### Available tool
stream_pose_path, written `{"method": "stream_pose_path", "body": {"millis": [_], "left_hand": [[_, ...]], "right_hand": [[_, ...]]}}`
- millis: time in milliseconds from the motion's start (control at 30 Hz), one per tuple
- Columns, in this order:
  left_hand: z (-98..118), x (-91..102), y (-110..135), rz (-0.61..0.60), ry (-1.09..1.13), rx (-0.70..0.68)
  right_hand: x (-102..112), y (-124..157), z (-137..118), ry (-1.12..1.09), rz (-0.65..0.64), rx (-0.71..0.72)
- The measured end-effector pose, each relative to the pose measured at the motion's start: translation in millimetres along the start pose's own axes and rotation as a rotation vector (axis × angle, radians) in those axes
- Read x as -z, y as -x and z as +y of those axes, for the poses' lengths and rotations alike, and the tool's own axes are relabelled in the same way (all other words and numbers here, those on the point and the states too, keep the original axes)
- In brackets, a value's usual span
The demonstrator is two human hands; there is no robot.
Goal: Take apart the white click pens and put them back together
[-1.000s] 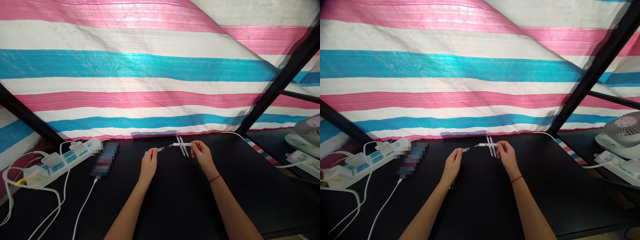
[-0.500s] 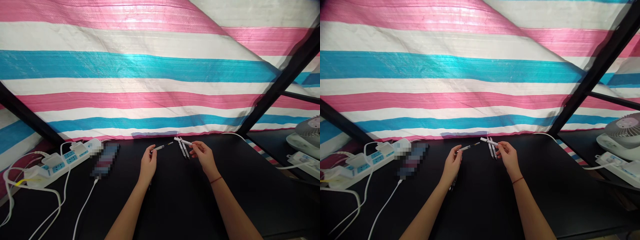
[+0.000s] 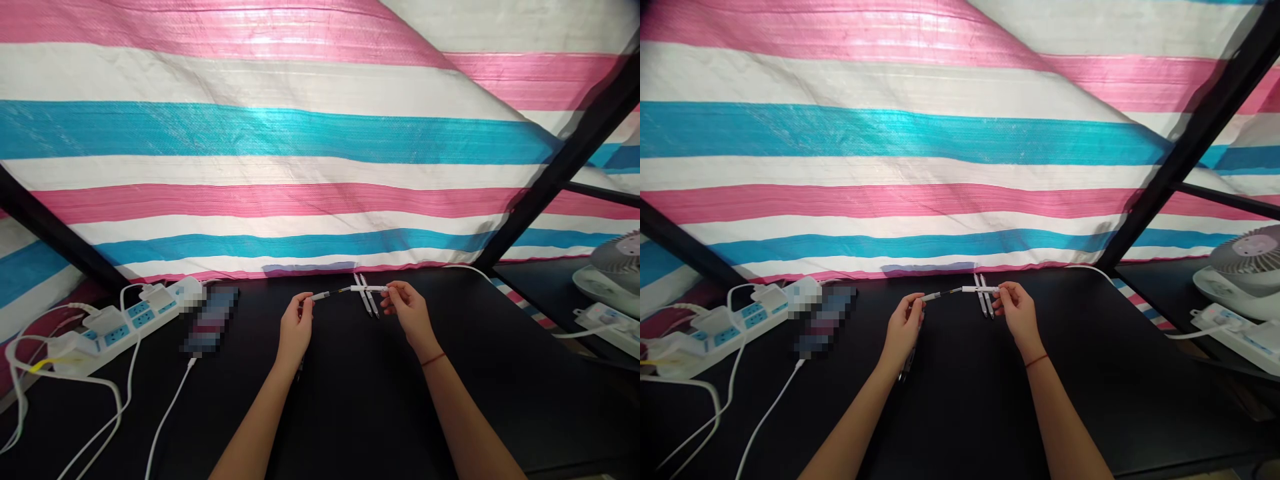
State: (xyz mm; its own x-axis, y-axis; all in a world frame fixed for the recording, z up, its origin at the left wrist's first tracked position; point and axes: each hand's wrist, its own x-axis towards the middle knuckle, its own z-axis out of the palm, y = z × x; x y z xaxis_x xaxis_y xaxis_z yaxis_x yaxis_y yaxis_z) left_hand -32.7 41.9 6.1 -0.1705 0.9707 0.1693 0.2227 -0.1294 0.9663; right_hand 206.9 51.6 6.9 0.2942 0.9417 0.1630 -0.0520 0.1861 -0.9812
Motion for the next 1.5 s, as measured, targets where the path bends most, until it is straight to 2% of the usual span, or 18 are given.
{"method": "stream_pose_path", "body": {"millis": [200,467,733,1000,1200,1367,1500], "left_hand": [[2.5,-0.3,0.7,-0.026,-0.022,-0.020],[2.3,-3.6,3.3,-0.137,-0.020,-0.033],[6.2,-4.4,4.1,-0.168,-0.034,-0.038],[7.5,-4.0,4.8,-0.143,-0.076,-0.035],[6.4,-5.3,4.8,-0.168,-0.055,-0.044],[6.6,-4.9,5.1,-0.147,-0.081,-0.040],[6.0,-4.2,4.2,-0.134,-0.090,-0.043]], "right_hand": [[-2.3,0.8,-1.7,0.002,-0.040,-0.006],[-13.5,7.3,-3.0,-0.006,-0.138,0.015],[-11.9,5.1,1.2,0.039,-0.108,0.026],[-12.6,6.7,-2.3,0.028,-0.122,0.017],[-11.9,7.9,-1.9,0.162,-0.175,0.040],[-13.6,8.8,-6.2,0.052,-0.169,-0.029],[-13.7,10.2,-9.4,0.088,-0.201,0.009]]}}
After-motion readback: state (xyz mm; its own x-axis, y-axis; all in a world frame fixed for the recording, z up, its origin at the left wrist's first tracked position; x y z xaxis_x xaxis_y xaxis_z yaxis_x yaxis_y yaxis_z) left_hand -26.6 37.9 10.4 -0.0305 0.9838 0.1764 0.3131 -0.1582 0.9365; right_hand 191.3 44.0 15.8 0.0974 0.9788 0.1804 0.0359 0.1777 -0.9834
